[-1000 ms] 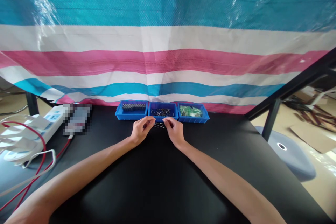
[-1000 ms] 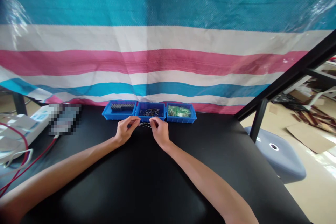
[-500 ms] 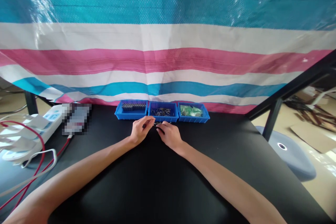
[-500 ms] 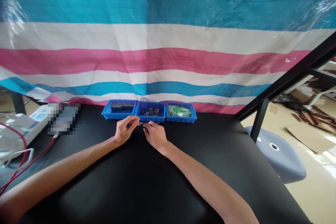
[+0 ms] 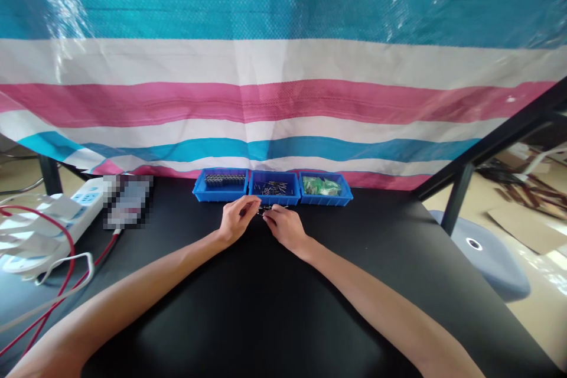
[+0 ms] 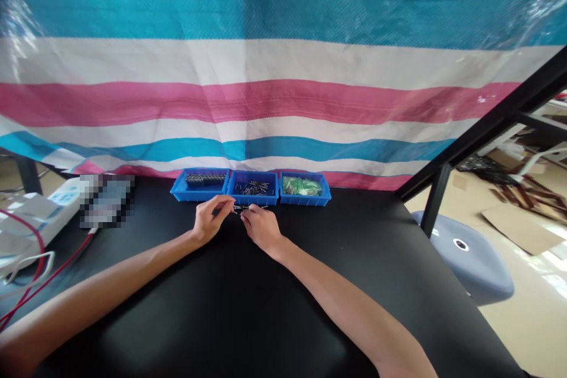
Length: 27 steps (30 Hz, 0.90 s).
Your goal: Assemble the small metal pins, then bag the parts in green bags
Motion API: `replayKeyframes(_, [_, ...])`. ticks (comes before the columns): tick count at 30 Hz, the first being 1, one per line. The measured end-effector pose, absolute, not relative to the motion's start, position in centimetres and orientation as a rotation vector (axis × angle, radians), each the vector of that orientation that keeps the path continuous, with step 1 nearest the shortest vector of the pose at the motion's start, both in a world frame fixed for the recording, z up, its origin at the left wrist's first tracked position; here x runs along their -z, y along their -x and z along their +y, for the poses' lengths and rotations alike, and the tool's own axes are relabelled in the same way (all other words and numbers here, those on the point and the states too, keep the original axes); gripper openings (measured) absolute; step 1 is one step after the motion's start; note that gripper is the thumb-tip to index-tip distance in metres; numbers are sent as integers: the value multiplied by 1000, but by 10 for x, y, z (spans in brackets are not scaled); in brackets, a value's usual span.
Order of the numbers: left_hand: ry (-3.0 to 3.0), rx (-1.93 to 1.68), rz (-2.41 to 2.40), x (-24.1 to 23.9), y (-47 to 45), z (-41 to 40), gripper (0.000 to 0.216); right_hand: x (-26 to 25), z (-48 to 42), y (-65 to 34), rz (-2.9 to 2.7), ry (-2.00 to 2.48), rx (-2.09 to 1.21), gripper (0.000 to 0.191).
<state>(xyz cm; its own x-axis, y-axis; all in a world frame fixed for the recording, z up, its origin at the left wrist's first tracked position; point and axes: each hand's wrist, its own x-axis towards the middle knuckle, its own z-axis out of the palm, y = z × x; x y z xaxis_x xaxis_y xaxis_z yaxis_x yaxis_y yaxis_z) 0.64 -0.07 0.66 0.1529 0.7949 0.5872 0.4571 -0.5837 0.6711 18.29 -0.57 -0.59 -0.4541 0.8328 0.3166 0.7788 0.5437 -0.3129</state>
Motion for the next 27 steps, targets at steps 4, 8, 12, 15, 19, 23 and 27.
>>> replayKeyframes(4, [-2094, -1404, 1198, -7, -6, -1, 15, 5, -6, -181, -2371, 1330, -159, 20])
replayKeyframes(8, [-2119, -1412, 1204, -7, -6, -1, 15, 7, -6, -180, -2367, 1329, -194, 15])
replayKeyframes(12, [-2186, -1485, 1182, -9, -7, -1, 13, 7, -5, -181, -2244, 1294, -282, 13])
replayKeyframes(15, [-2208, -1479, 1159, -11, -7, 1, 15, 6, -5, -183, -2119, 1243, -335, 14])
replayKeyframes(19, [-2236, -1383, 1143, -11, -8, 3, 14, 3, -5, -185, -2004, 1166, -380, 14])
replayKeyframes(23, [-2257, -1399, 1119, -8, -8, 5, 12, 3, -5, -185, -1989, 1140, -419, 14])
replayKeyframes(27, [-2255, -1425, 1118, -6, -8, 6, 11, 4, -6, -186, -1971, 1144, -408, 16])
